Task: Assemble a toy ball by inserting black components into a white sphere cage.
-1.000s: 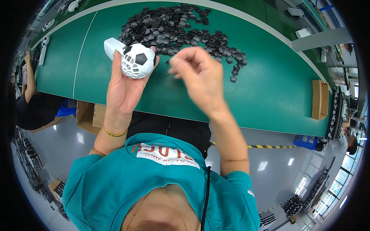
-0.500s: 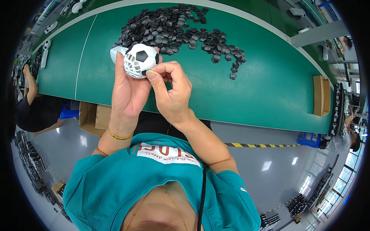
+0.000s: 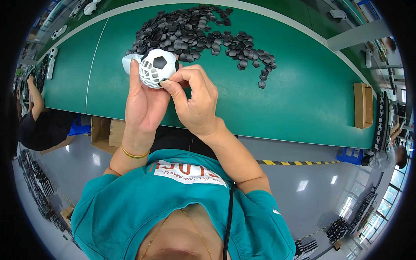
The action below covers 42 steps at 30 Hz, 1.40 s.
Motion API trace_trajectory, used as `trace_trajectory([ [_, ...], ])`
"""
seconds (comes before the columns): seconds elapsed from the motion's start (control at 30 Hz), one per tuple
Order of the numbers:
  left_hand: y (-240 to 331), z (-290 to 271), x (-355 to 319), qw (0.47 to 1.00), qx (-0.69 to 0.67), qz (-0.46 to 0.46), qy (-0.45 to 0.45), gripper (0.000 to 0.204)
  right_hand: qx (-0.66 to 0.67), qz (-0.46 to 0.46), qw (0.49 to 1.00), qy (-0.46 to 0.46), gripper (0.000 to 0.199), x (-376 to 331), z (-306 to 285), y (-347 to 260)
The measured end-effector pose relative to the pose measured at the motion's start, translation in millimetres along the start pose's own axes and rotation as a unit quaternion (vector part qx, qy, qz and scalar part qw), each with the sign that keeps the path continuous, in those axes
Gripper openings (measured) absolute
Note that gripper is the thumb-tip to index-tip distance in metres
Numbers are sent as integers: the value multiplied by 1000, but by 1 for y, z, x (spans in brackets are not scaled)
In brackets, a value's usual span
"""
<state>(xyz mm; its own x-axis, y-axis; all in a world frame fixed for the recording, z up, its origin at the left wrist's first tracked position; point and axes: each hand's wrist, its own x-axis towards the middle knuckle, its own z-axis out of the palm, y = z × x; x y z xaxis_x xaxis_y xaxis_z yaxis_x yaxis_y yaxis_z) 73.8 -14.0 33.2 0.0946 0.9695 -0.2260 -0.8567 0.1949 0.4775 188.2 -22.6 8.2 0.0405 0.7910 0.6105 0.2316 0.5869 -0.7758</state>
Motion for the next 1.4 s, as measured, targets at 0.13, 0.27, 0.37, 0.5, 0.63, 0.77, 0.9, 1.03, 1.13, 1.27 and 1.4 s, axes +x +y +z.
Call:
trace_trajectory([
  [0.13, -1, -6, 0, 1000, -15, -1, -17, 42, -66, -35, 997, 17, 38, 11, -6, 4],
  [0.27, 1, -5, -5, 999, -6, 5, -52, 43, -73, -67, 990, -101, 58, 21, -16, 5],
  [0.37, 6, -11, -5, 996, -17, -11, -83, 42, -84, -101, 983, -128, 68, 24, -18, 7],
  [0.5, 4, -6, -17, 997, 20, -30, -74, 43, -25, -72, 981, -178, 74, 27, -20, 0],
  [0.63, 17, -7, -27, 977, 173, -54, -114, 41, 45, -11, 982, -186, 77, 32, -36, -13],
  [0.77, 85, -7, -35, 821, 436, -222, -294, 60, 215, 149, 948, -182, 77, 33, -64, -16],
  [0.9, 68, 19, -18, 743, 517, 195, -378, 80, 251, 230, 912, -230, 75, 24, -65, -21],
  [1.03, 50, 31, -8, 608, 701, 158, -336, 83, 202, 267, 906, -259, 73, 20, -76, -24],
  [1.13, 43, 29, -6, 643, 689, 59, -330, 83, 185, 268, 904, -278, 71, 17, -88, -24],
  [1.27, 23, 22, -2, 690, 643, -35, -331, 85, 215, 263, 904, -258, 64, 8, -98, -20],
  [1.4, 12, 6, 9, 738, 595, -24, -317, 85, -11, 255, 957, -139, 39, 9, -126, -7],
])
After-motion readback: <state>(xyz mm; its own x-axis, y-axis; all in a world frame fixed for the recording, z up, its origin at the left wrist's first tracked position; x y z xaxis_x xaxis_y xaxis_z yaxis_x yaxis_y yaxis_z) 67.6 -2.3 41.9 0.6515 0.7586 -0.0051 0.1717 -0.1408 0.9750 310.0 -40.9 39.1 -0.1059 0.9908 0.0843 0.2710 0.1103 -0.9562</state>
